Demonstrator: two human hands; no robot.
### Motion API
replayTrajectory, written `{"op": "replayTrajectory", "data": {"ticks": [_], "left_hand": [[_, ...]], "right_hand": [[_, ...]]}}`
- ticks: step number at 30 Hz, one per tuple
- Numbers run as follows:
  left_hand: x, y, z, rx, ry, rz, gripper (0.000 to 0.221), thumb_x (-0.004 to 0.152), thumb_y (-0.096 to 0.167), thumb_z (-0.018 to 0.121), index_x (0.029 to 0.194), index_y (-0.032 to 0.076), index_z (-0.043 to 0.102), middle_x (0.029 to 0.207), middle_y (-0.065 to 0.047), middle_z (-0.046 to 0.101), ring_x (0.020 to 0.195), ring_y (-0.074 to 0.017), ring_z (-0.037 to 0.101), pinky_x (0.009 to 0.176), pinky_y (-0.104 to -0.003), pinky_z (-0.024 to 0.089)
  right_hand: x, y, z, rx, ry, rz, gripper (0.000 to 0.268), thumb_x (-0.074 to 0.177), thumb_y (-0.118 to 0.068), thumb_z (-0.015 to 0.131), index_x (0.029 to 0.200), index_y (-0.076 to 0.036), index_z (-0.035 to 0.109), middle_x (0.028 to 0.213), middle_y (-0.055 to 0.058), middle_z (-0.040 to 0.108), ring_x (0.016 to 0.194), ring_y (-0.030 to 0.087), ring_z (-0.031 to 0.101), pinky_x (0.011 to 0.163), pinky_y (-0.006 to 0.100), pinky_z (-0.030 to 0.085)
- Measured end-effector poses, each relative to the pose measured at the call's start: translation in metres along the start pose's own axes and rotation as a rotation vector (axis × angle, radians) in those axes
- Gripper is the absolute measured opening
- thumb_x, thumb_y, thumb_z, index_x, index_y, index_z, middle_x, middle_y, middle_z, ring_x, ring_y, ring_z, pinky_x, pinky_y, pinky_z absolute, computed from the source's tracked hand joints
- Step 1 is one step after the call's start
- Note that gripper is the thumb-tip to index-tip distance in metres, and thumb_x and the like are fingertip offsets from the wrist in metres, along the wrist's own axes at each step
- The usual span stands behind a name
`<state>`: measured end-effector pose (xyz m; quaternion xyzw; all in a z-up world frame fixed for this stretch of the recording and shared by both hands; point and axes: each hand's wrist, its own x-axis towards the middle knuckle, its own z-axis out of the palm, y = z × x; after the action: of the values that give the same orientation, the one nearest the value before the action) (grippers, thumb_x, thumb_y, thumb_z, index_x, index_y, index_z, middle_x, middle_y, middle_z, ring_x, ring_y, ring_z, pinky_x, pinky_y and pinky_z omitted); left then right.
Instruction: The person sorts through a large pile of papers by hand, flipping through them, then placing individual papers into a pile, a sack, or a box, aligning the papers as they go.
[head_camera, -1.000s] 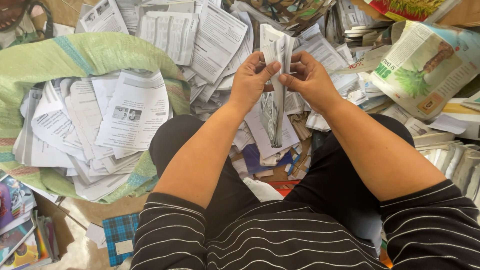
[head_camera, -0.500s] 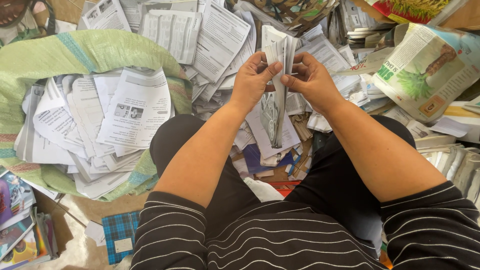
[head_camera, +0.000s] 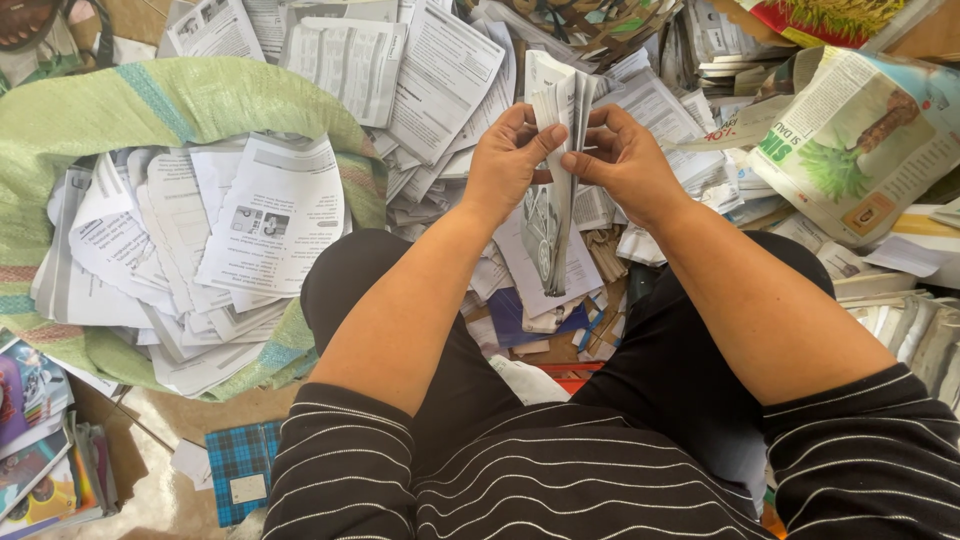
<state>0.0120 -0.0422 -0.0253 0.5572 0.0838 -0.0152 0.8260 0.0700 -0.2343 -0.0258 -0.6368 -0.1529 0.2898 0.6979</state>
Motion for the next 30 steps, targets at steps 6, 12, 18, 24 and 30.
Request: {"op": "replayTrajectory", "data": {"ticks": [6,12,18,24,30], "left_hand": [[0.001,-0.002,-0.001,0.009,0.013,-0.01,0.031,0.091,0.032,0.077,0.109,0.009,0.064,0.097,-0.003,0.073,0.087,-0.0119,0.07,0.069,-0.032,0.063],[0.002,-0.005,-0.001,0.005,0.018,-0.008,0.031,0.091,0.031,0.078,0.108,0.008,0.064,0.096,-0.004,0.072,0.085,-0.0117,0.069,0.068,-0.032,0.064],[0.001,-0.001,-0.002,0.005,0.001,-0.006,0.03,0.092,0.03,0.077,0.108,0.008,0.063,0.096,-0.004,0.072,0.085,-0.0118,0.07,0.069,-0.032,0.064],[-0.002,-0.002,0.0,0.03,0.008,-0.001,0.029,0.095,0.029,0.075,0.109,0.008,0.062,0.097,-0.005,0.072,0.086,-0.012,0.07,0.069,-0.033,0.065],[0.007,-0.021,-0.012,0.205,0.051,0.3,0.021,0.104,0.02,0.067,0.117,0.005,0.06,0.098,-0.011,0.075,0.086,-0.0152,0.066,0.073,-0.036,0.054]], "right_hand": [[-0.001,-0.002,0.001,0.007,-0.004,-0.002,0.047,0.091,-0.012,0.08,0.128,-0.005,0.052,0.117,0.011,0.068,0.105,0.016,0.067,0.088,0.031,0.058],[-0.001,-0.003,0.002,0.013,-0.003,0.003,0.047,0.092,-0.013,0.08,0.129,-0.005,0.053,0.117,0.012,0.069,0.105,0.016,0.067,0.089,0.031,0.058],[-0.001,-0.003,0.002,-0.001,0.001,0.006,0.047,0.092,-0.014,0.08,0.129,-0.004,0.052,0.118,0.012,0.069,0.106,0.017,0.068,0.09,0.032,0.059],[-0.002,-0.006,0.005,-0.062,-0.02,-0.005,0.052,0.091,-0.013,0.08,0.13,-0.003,0.048,0.12,0.012,0.068,0.109,0.018,0.068,0.091,0.033,0.059],[0.006,0.0,0.005,-0.048,0.081,0.056,0.045,0.097,-0.008,0.066,0.139,-0.005,0.049,0.123,0.013,0.068,0.106,0.017,0.068,0.087,0.032,0.057]]}}
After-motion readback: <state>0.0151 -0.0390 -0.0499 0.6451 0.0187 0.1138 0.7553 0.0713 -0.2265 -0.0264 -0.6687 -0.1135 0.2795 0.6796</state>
